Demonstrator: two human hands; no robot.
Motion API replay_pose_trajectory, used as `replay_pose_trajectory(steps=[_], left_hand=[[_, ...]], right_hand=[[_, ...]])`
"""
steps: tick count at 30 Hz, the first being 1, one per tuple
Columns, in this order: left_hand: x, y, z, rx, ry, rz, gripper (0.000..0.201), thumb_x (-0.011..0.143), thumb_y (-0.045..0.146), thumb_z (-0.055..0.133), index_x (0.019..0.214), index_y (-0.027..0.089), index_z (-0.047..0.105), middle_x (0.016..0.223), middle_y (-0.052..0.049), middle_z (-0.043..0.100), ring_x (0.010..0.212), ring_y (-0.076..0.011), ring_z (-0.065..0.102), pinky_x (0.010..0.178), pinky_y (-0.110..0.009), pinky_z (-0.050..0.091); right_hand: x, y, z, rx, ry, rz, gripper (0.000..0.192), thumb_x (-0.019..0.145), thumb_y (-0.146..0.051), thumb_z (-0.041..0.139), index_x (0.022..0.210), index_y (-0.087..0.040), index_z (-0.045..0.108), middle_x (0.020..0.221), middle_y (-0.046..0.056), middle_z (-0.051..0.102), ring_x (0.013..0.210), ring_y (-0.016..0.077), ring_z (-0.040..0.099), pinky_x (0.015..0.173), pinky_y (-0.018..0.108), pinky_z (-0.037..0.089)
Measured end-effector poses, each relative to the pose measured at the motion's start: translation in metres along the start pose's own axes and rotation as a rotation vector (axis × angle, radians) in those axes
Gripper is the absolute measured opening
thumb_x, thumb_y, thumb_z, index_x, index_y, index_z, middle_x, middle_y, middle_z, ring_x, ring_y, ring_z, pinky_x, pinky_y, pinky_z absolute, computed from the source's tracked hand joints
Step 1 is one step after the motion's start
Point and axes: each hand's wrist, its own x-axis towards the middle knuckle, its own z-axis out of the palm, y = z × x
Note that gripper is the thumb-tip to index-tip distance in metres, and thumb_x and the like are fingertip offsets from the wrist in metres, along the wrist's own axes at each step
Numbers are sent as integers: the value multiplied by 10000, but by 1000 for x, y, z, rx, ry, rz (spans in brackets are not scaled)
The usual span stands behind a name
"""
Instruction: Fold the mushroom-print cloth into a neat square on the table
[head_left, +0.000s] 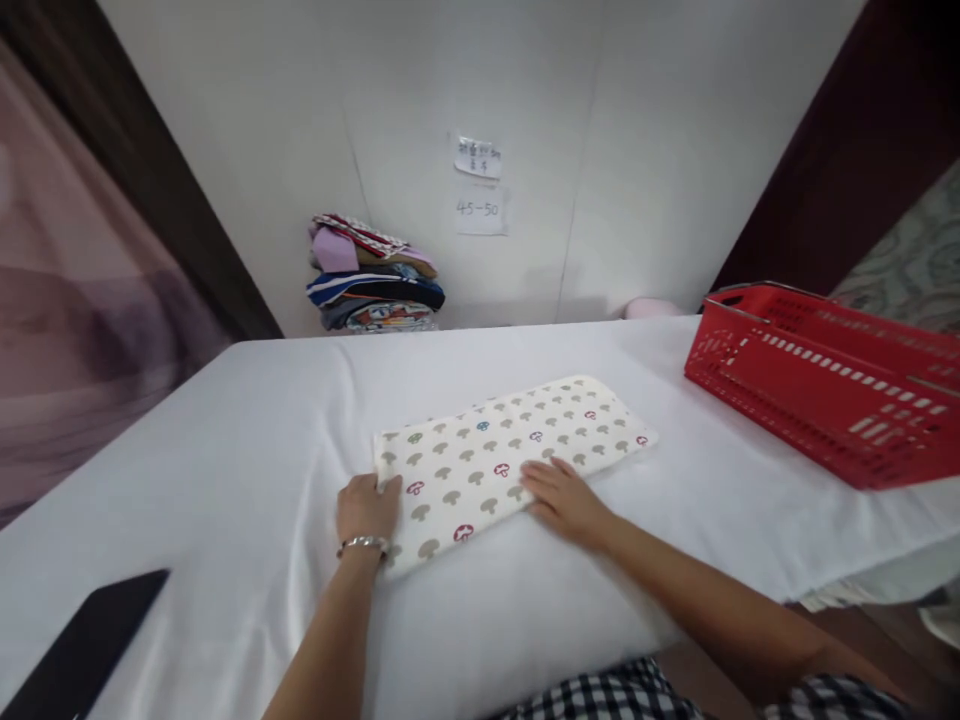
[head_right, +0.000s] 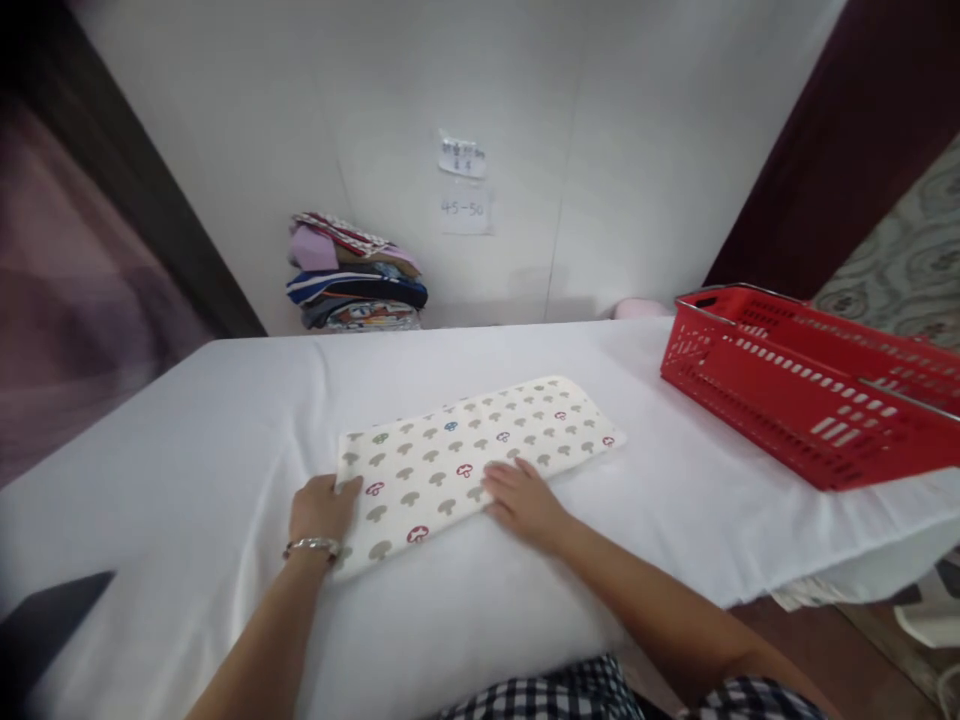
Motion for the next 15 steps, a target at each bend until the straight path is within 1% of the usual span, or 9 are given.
replay_pose_trajectory(steps=[2, 4, 6, 8, 11, 13, 15], left_hand=[[0, 1, 0, 16, 5, 2, 361, 784, 438, 384, 717, 160, 605, 889, -138, 630, 878, -259, 562, 778, -333, 406], [1, 1, 0, 24, 22, -1, 369, 784, 444, 374, 736, 159, 604, 907, -140, 627, 896, -267, 558, 790, -340, 405], [3, 1, 1, 22, 20, -3, 375, 781, 453, 372, 748, 158, 601, 925, -145, 624, 917, -277, 555, 801, -348, 405], [4, 0, 2, 9, 11, -4, 372, 774, 458, 380, 746, 157, 596, 940, -151, 623, 934, -285, 551, 819, -355, 403], [5, -2, 3, -26, 16, -6, 359, 762, 462, 393, 743, 162, 588, 948, -153, 625, 944, -291, 550, 832, -363, 404], [5, -2, 3, -50, 13, -14, 356, 757, 470, 400, 745, 168, 588, 946, -149, 628, 940, -291, 553, 824, -364, 411], [4, -3, 2, -71, 10, -31, 360, 747, 481, 411, 757, 170, 594, 942, -146, 631, 933, -294, 556, 810, -366, 419]], right_hand=[[-16, 38, -11, -17, 33, 168, 407, 919, -387, 343, 1285, -272, 479, 1356, 29, 474, 1292, 187, 361, 1079, 468, 221], [-34, 79, -22, -31, 86, 344, 402, 926, -392, 317, 1243, -260, 526, 1339, 26, 493, 1282, 193, 378, 1071, 463, 240], [-50, 116, -32, -59, 121, 475, 407, 920, -410, 321, 1211, -253, 558, 1341, 28, 490, 1295, 215, 359, 1071, 473, 239], [-59, 145, -41, -61, 162, 585, 401, 916, -389, 312, 1155, -249, 602, 1317, 27, 515, 1283, 216, 379, 1066, 450, 268], [-56, 175, -52, -22, 225, 785, 401, 897, -370, 340, 1141, -208, 614, 1293, 52, 535, 1235, 215, 443, 1029, 381, 353], [-44, 187, -57, 13, 212, 914, 414, 881, -375, 382, 1178, -173, 588, 1265, 77, 555, 1182, 233, 497, 991, 369, 398], [-26, 198, -60, 37, 170, 976, 435, 872, -380, 410, 1204, -144, 565, 1190, 100, 603, 1127, 254, 541, 960, 383, 420]])
